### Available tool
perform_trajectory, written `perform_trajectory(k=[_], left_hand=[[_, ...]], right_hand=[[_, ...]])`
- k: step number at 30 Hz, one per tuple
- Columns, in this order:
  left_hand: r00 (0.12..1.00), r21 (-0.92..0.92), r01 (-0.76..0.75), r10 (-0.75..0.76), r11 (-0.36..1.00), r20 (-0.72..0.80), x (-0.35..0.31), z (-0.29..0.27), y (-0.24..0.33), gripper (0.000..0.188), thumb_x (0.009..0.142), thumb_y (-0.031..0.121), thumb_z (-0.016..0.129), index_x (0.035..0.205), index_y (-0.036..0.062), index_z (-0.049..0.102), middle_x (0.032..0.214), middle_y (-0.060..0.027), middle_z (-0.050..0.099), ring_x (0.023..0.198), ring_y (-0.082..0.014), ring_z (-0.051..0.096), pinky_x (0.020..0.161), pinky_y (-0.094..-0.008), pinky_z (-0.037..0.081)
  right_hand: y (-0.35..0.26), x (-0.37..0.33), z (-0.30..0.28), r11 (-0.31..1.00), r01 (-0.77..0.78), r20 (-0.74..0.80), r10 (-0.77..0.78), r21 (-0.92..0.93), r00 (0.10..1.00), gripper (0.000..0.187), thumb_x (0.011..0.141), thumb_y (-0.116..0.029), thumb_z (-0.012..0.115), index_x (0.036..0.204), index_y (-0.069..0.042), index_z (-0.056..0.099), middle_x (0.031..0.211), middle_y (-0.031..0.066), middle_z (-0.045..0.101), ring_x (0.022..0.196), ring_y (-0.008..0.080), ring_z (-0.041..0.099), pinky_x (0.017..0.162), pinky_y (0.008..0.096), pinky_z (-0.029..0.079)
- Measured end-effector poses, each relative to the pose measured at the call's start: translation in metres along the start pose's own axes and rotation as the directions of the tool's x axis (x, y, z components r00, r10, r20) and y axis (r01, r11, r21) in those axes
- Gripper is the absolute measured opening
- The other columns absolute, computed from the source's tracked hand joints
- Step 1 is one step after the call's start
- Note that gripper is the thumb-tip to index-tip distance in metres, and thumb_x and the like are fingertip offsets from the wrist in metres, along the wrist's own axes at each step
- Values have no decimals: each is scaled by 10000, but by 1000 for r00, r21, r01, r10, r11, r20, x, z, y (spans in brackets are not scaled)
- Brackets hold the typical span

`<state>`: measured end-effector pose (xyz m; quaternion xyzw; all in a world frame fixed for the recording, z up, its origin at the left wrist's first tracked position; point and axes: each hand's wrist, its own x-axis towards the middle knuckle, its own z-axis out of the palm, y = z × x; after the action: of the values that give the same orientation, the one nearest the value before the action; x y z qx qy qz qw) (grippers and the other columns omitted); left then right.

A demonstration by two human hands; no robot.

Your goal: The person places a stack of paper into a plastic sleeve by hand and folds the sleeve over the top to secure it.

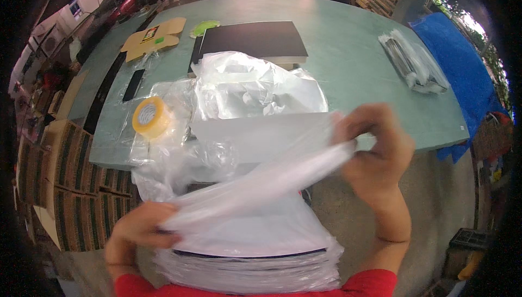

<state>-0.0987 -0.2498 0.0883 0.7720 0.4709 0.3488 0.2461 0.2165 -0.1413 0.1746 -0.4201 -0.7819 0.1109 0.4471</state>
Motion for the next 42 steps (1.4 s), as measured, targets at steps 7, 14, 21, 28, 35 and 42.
perform_trajectory(k=[7, 14, 21, 28, 35, 42], left_hand=[[615, 321, 398, 10, 859, -789, 46, -41, -39, 128, 647, -55, 547, 754, 10, 518, 742, -84, 497, 661, -184, 481, 574, -284, 397], [928, 384, -82, 211, 920, -306, 112, 11, -29, 380, 545, -108, 501, 899, 16, 559, 886, -130, 543, 791, -222, 544, 658, -256, 420], [911, -482, 408, -311, 775, 269, 113, -15, -60, 289, 595, -9, 639, 875, 1, 563, 786, -64, 600, 671, -132, 565, 622, -223, 441], [571, -580, 815, -184, 10, 800, 17, 87, -177, 259, 683, 106, 612, 911, 26, 520, 751, -8, 514, 596, -63, 468, 485, -161, 360], [698, -574, 699, -584, 427, 415, -29, 207, -273, 286, 730, 206, 637, 897, 8, 516, 802, -67, 564, 744, -139, 550, 631, -301, 449], [647, 358, 696, -760, 622, 62, -57, 135, -195, 419, 680, 116, 612, 1082, 95, 496, 928, -126, 562, 865, -282, 549, 702, -398, 433]], right_hand=[[15, -39, 49, 963, 236, 387, -170, -128, 906, 433, 482, 38, 520, 902, -66, 536, 846, 70, 550, 796, 265, 523, 669, 341, 428], [84, -24, 17, 920, 50, 42, -37, -390, 998, 467, 486, 151, 440, 903, -16, 569, 921, 113, 551, 870, 276, 514, 698, 287, 426], [127, -35, -7, 518, -638, 545, 343, 570, 766, 241, 600, 89, 590, 826, 8, 592, 797, 76, 604, 705, 143, 576, 657, 256, 455], [217, -178, 78, 26, -964, 897, 362, 264, 255, 169, 665, -33, 507, 833, -37, 523, 719, -29, 491, 647, 70, 446, 584, 184, 353], [279, -286, 204, 414, -857, 263, 902, -307, 341, 218, 699, -136, 537, 873, -9, 571, 711, 195, 571, 691, 342, 559, 659, 359, 437], [213, -247, 97, 674, -681, 638, 665, -287, 389, 497, 764, -250, 520, 1212, -86, 379, 1316, 151, 270, 1153, 287, 354, 932, 351, 305]])
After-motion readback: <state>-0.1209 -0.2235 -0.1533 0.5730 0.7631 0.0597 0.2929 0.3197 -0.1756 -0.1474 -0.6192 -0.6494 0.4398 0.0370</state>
